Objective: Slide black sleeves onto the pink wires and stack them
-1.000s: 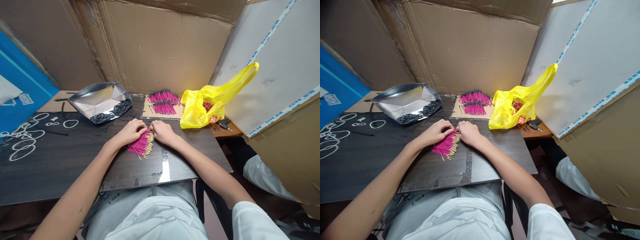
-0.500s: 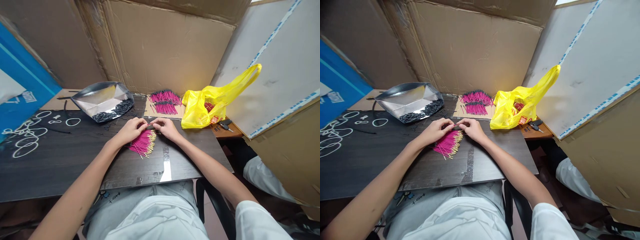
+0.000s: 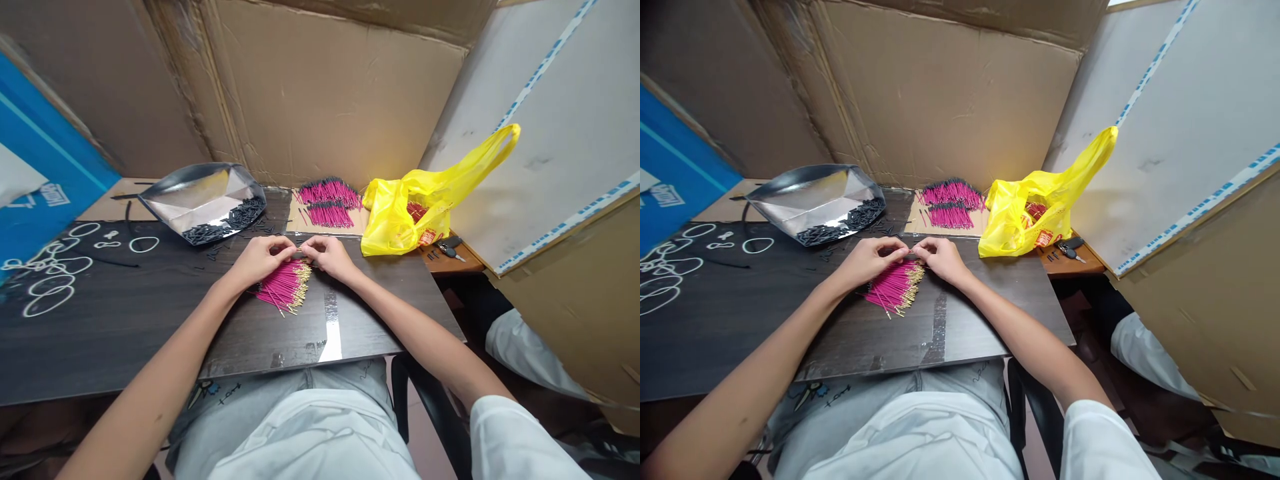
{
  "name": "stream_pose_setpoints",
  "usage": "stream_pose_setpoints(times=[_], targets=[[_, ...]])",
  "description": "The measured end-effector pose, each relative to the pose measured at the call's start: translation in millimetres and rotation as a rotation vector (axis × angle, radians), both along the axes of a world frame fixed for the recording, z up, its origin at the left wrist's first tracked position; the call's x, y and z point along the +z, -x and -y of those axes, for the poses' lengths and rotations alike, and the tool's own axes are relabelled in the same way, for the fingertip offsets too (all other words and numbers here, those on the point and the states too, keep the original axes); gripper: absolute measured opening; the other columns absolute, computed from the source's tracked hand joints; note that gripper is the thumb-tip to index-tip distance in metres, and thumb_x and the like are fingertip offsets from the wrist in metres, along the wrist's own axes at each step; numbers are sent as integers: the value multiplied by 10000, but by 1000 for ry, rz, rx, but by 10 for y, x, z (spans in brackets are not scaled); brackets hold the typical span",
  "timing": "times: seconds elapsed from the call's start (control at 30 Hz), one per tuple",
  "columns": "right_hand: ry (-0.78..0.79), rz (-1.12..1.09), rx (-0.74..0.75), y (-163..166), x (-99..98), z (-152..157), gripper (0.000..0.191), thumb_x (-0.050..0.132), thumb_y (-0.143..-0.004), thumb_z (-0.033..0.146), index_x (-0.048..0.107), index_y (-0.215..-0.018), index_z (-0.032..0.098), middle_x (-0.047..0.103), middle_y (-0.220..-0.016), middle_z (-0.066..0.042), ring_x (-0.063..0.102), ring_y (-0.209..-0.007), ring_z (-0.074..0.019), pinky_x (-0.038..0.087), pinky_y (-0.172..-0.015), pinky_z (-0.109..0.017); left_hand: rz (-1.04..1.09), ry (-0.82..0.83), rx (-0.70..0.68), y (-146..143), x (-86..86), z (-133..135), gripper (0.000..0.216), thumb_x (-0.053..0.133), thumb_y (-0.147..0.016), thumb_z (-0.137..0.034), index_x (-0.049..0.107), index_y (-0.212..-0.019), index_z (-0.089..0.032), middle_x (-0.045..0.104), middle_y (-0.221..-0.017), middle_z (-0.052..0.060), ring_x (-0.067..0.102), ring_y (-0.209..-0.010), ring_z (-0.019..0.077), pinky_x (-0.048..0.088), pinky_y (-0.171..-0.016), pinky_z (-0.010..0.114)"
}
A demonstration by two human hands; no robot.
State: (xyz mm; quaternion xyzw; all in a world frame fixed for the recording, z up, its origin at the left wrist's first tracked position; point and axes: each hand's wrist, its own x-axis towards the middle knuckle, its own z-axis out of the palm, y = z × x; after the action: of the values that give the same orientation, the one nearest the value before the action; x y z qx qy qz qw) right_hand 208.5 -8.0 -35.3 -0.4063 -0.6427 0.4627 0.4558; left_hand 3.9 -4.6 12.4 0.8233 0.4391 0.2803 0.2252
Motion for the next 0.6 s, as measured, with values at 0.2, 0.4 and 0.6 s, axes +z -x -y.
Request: stream_pose_setpoints(times=[0.2,0.4,0.6], targets=[[126,-220,105,0,14,-19,356,731,-803,471,695,-985,167,670,-803,-20,587,-625,-110,373,-429,-184,63,70,-23,32,7,-29,366,617,-909,-496,774,-904,-166,774,-832,49,675,-757,204,476,-740,292],[113,-255,105,29,56,44,348,741,-813,475,671,-976,175,648,-773,-7,582,-616,-112,379,-413,-182,108,147,-55,18,41,-13,381,620,-912,-505,768,-891,-154,763,-810,54,671,-756,203,476,-728,287],[62,-246,93,59,92,107,360,698,-848,529,652,-925,181,661,-809,-19,617,-679,-127,452,-464,-192,71,108,-30,5,10,-27,366,620,-905,-495,782,-870,-168,781,-821,47,675,-756,200,469,-734,284]])
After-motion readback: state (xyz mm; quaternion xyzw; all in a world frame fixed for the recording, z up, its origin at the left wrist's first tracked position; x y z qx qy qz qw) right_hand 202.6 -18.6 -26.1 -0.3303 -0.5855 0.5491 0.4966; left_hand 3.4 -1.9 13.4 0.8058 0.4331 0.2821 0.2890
